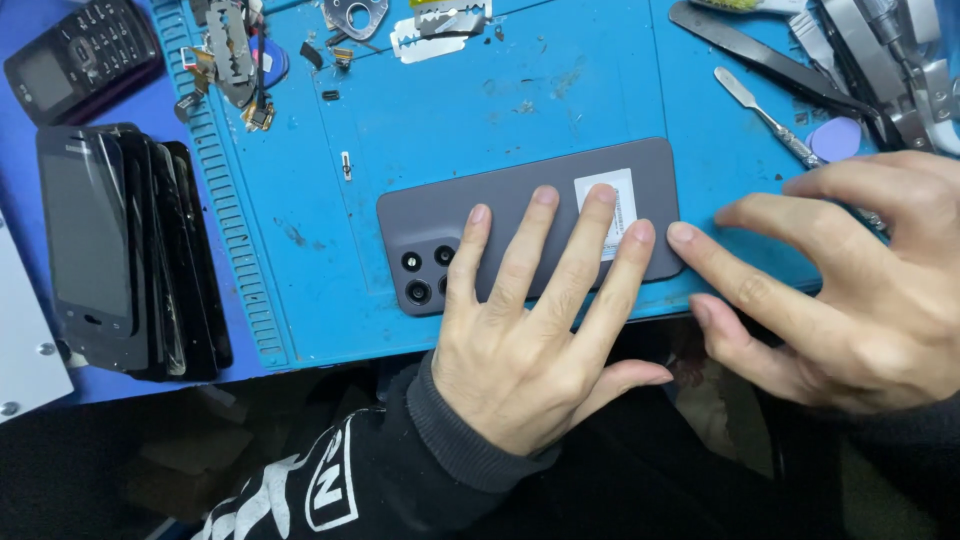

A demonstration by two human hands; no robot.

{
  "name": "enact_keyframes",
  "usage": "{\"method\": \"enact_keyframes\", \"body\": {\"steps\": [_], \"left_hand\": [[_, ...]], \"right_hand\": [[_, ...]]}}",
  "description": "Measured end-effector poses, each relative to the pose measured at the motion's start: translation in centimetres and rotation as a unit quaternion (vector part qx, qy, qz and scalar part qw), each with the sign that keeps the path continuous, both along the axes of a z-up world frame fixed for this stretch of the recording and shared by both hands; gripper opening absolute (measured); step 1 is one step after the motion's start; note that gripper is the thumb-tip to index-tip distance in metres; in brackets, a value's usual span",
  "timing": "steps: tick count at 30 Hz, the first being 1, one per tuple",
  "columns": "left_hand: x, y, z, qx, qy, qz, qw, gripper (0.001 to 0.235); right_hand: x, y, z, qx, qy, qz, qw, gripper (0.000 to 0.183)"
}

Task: Attaching the back cover to a smartphone and checking its display functionality.

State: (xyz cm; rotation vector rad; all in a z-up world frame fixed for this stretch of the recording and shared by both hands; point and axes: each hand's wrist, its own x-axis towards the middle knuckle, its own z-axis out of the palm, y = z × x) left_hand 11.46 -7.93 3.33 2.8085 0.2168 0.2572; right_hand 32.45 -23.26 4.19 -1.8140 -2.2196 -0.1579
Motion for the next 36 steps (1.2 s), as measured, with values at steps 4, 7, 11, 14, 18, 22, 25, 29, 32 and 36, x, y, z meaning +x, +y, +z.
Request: {"method": "enact_keyframes", "body": {"steps": [4,7,11,14,18,22,25,29,32,36], "left_hand": [[-0.2,0.4,-0.1,0.005,0.006,-0.01,1.0,0.076],[-0.1,0.3,-0.2,-0.011,0.003,-0.013,1.0,0.077],[-0.1,0.2,-0.2,-0.019,-0.006,-0.006,1.0,0.081],[-0.2,0.2,-0.4,-0.032,-0.014,0.0,0.999,0.08],[-0.3,0.2,-0.6,-0.009,-0.015,-0.007,1.0,0.085],[-0.4,0.2,-0.7,-0.01,-0.018,-0.014,1.0,0.089],[-0.5,0.1,-0.7,-0.007,-0.006,-0.016,1.0,0.09],[-0.7,-0.2,-0.8,0.011,0.005,-0.006,1.0,0.098],[-0.7,-0.1,-0.9,0.003,0.016,-0.003,1.0,0.106],[-0.8,0.5,-1.2,0.036,0.029,-0.024,0.999,0.113]], "right_hand": [[-0.8,-0.4,-0.7,0.008,-0.015,0.008,1.0,0.046],[0.2,-0.8,-1.2,0.001,-0.012,0.003,1.0,0.048],[-2.1,-0.7,0.2,-0.018,-0.015,-0.041,0.999,0.048],[-2.9,-1.3,0.3,-0.028,-0.011,-0.11,0.993,0.05],[-2.0,-3.3,-0.9,-0.057,0.062,-0.158,0.984,0.058],[-3.8,-1.7,1.0,-0.056,0.041,-0.156,0.985,0.05],[-3.9,-1.2,1.3,-0.035,0.003,-0.133,0.99,0.043],[-3.9,-0.9,1.3,-0.035,-0.035,-0.113,0.992,0.043],[-2.8,-1.0,1.2,-0.04,-0.054,-0.087,0.994,0.045],[-3.1,-1.5,0.6,-0.049,-0.015,-0.091,0.995,0.048]]}}
